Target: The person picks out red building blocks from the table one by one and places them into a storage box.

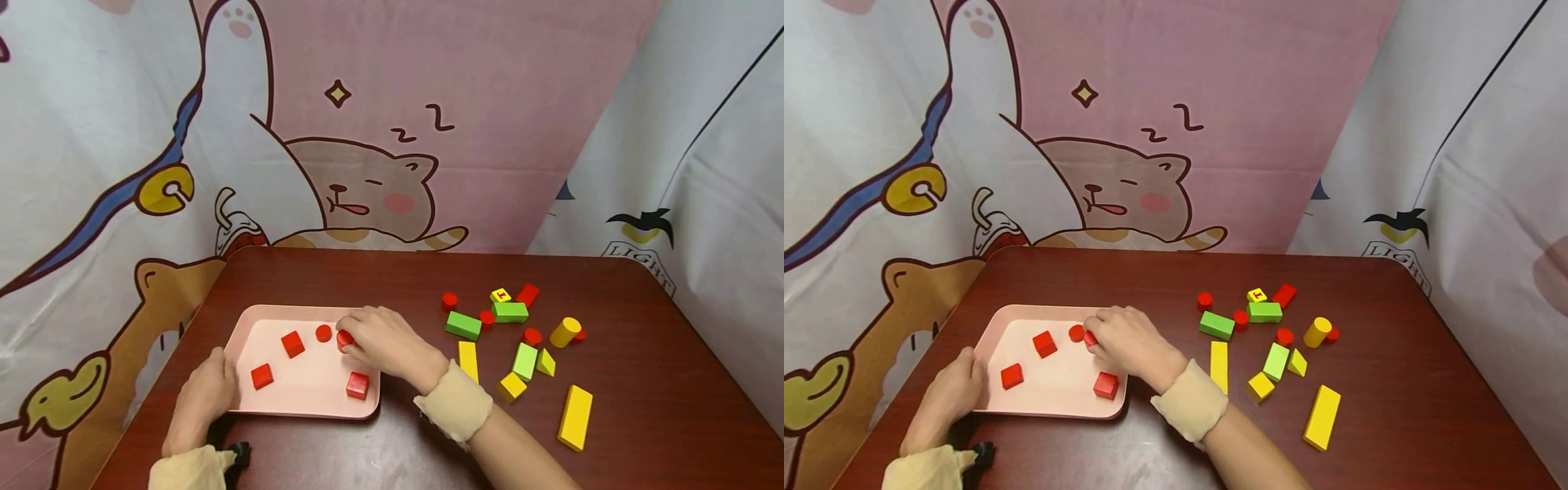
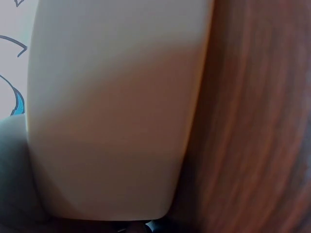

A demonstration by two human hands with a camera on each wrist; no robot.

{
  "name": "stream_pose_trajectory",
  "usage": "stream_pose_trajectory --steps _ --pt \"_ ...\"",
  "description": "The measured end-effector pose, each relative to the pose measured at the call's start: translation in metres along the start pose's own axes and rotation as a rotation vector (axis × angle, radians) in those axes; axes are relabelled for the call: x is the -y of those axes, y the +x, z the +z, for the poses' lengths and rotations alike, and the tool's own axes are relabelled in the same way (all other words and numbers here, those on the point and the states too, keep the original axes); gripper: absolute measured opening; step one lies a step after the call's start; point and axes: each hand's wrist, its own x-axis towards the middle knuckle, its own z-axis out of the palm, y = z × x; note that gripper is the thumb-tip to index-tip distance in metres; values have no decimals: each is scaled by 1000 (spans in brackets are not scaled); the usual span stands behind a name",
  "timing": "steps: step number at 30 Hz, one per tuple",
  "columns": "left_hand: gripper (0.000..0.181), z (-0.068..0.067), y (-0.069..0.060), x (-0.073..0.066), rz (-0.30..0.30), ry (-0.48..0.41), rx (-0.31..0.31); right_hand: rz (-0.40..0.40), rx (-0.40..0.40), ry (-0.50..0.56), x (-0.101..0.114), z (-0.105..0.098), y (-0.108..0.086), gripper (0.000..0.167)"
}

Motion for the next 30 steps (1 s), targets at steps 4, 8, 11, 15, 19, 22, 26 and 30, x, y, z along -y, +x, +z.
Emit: stream_pose_trajectory --steps 4,8,11,15,19,22,26,30 --pt "21 0 0 1 -4 3 5 -10 15 -5 5 2 12 18" --pt "23 1 1 2 -7 -1 12 -8 51 -1 11 6 25 18" --pt "24 1 2 2 -11 -3 20 10 80 -3 16 10 32 16" --pt "25 0 1 1 -12 -7 24 0 99 -11 19 17 39 14" --pt "25 -1 1 0 -13 -9 24 -39 97 -15 19 27 43 15" --pt "24 0 1 0 -12 -6 22 -46 106 -18 18 33 44 15" --pt "24 -1 1 0 -16 -7 24 -52 122 -27 17 39 45 18" --pt "23 -1 0 0 -16 -7 19 -64 133 -36 17 44 46 19"
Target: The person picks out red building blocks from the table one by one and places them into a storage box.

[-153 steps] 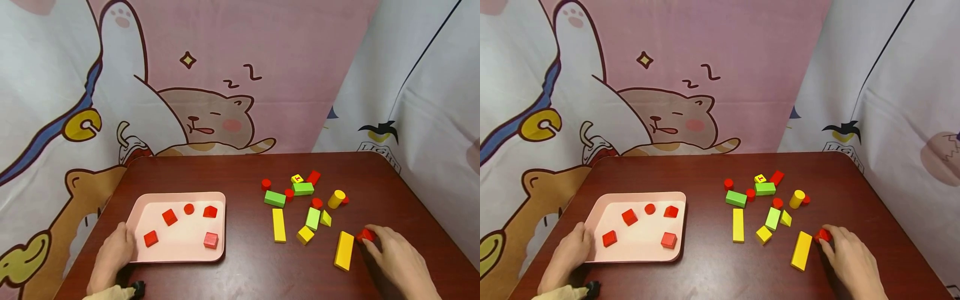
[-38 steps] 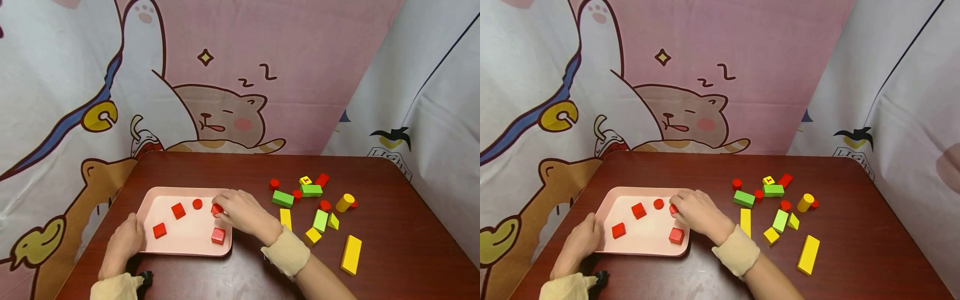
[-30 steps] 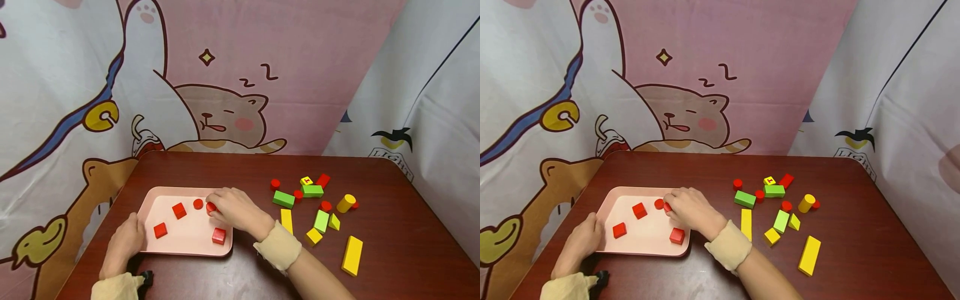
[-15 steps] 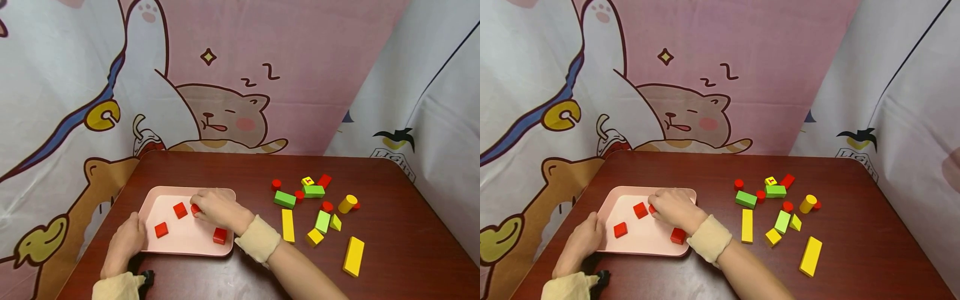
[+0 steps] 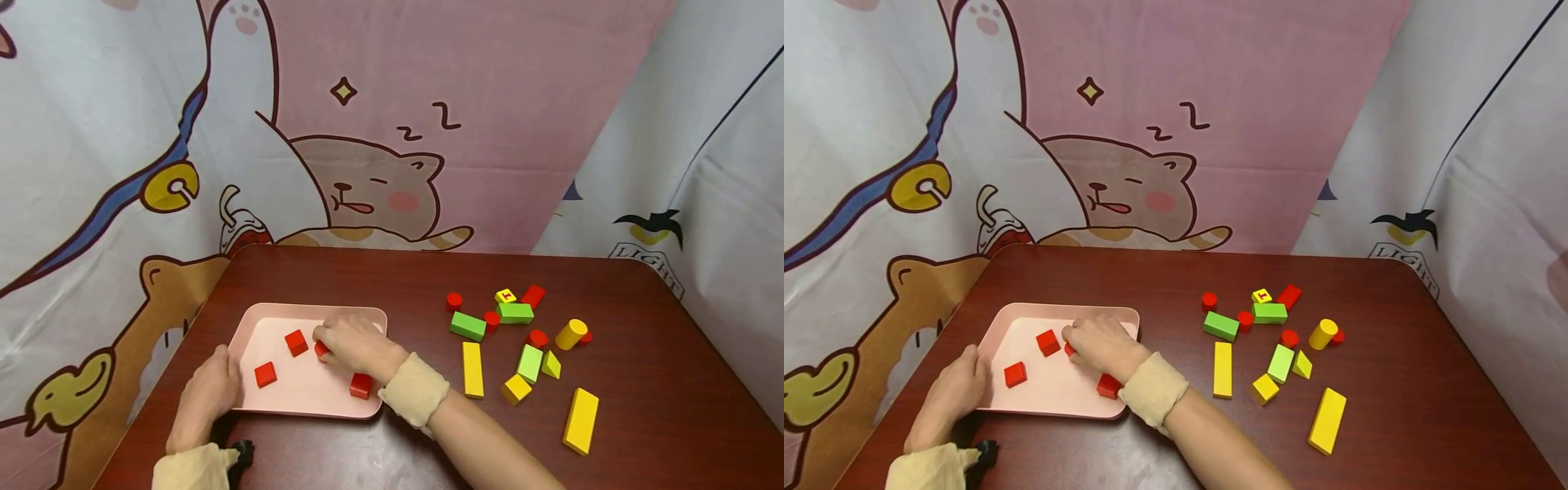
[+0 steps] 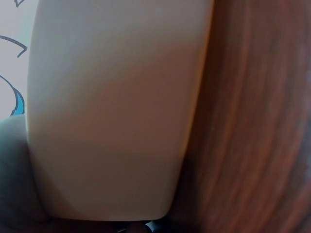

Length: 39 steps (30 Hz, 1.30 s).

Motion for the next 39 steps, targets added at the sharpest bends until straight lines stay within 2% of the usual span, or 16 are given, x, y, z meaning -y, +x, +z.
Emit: stream_pose_trajectory --steps 6,14,21,32,39 --pt "22 1 -1 0 16 5 -22 -1 7 7 0 2 0 17" --pt "23 0 -1 -2 -1 0 0 17 1 20 -1 2 -4 19" --pt "22 1 -1 0 20 15 -23 27 -73 -33 -2 -6 -16 20" --pt "22 -1 -1 1 42 15 -38 31 -160 -52 -2 -33 -57 30" --pt "22 -1 -1 3 29 10 -9 105 -186 -8 -6 -41 -91 28"
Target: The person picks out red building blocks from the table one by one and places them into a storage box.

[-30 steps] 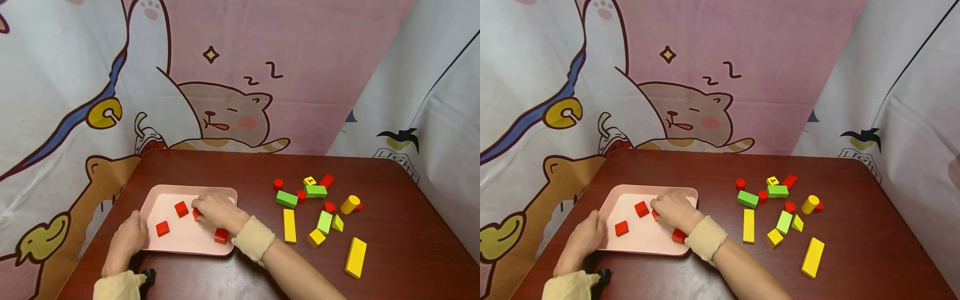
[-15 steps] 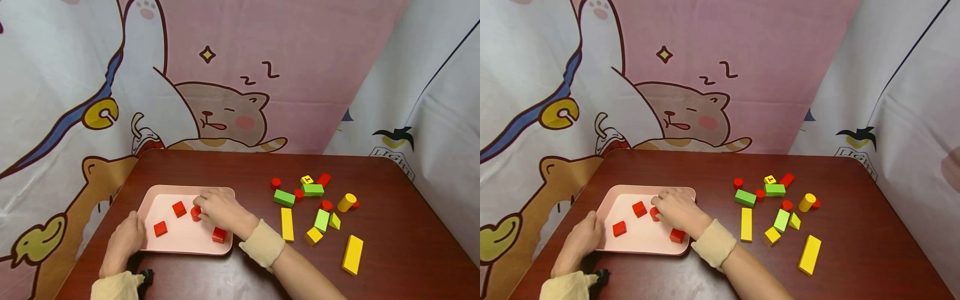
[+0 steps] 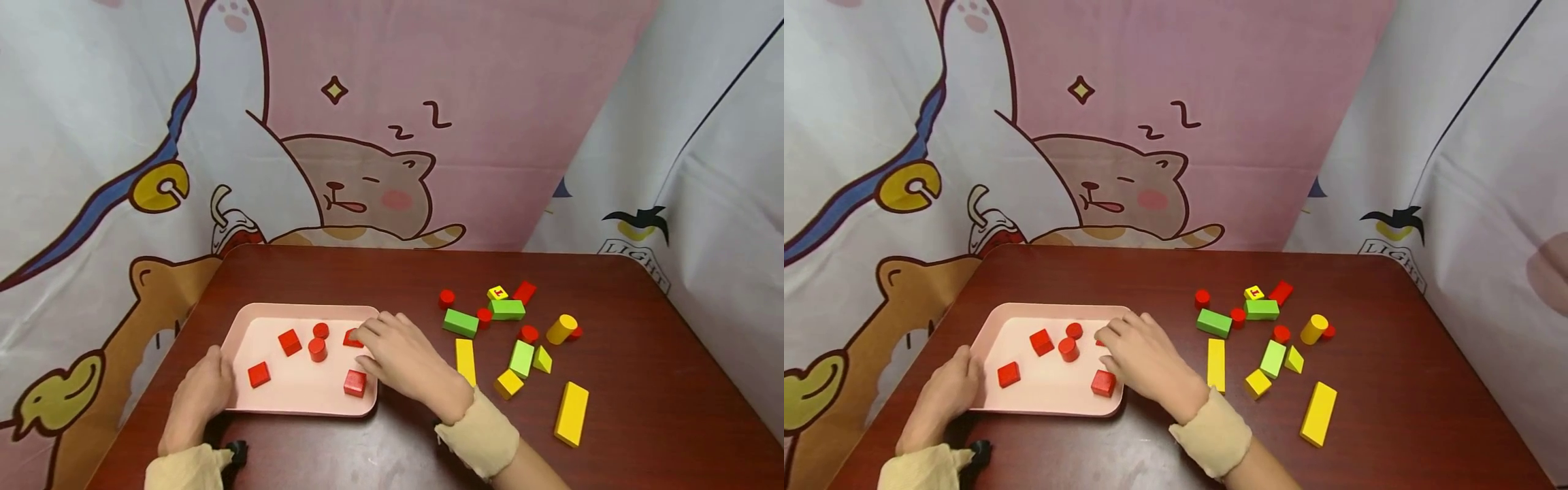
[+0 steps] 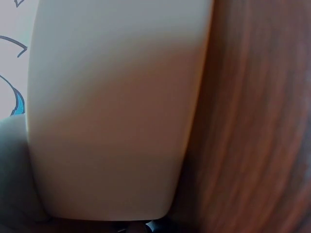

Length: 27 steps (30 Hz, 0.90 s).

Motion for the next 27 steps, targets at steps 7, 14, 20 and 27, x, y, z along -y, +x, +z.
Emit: stream_pose_trajectory --steps 7,14,20,27 --pt "22 0 0 -1 -7 -5 7 61 -24 19 -10 -6 -34 28" --pt "23 0 0 -3 1 -2 5 119 -73 53 -21 -8 -66 30" --pt "24 -1 1 1 6 19 -4 153 -104 84 -24 -8 -86 30" --pt "25 2 4 1 9 17 3 230 -94 97 -28 -11 -104 30"
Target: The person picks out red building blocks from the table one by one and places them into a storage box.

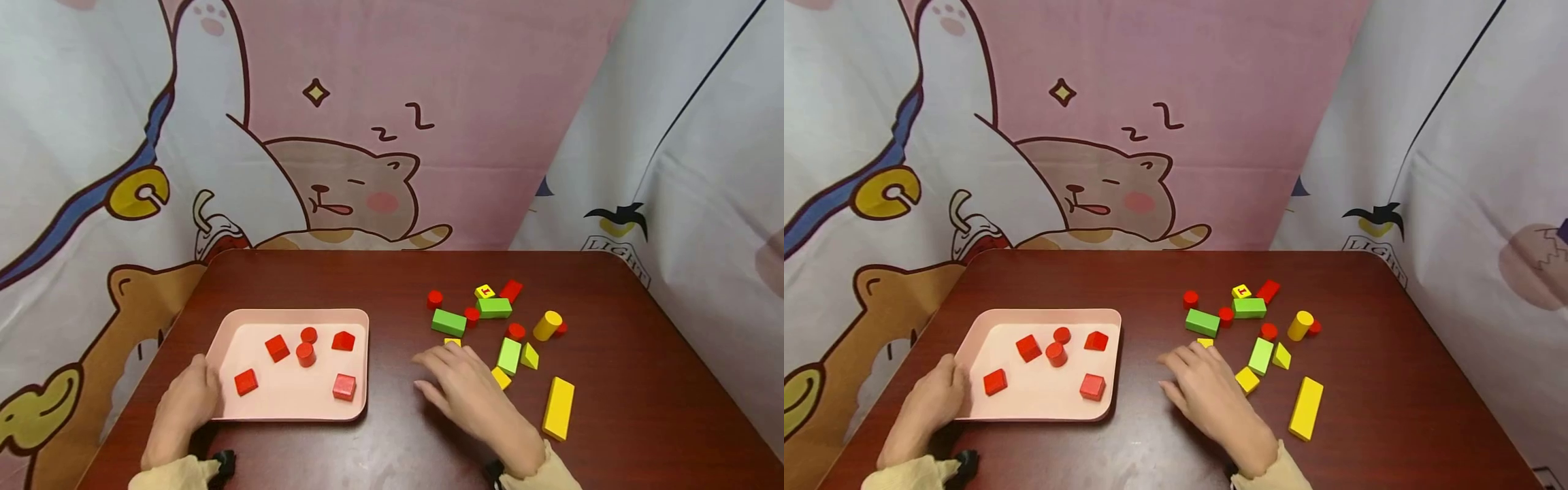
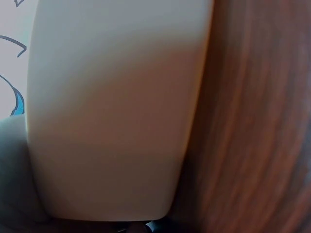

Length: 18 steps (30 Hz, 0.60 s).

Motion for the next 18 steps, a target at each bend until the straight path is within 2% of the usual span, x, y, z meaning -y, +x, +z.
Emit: stream_pose_trajectory --steps 6,8,18 --pt "25 -1 0 1 -7 -2 6 77 -11 -22 -12 -7 -13 32" --pt "24 -1 -1 1 5 2 -13 106 -19 -28 -17 -10 -17 33" --pt "23 -1 0 1 21 2 -21 220 -116 -38 -48 -24 -38 34"
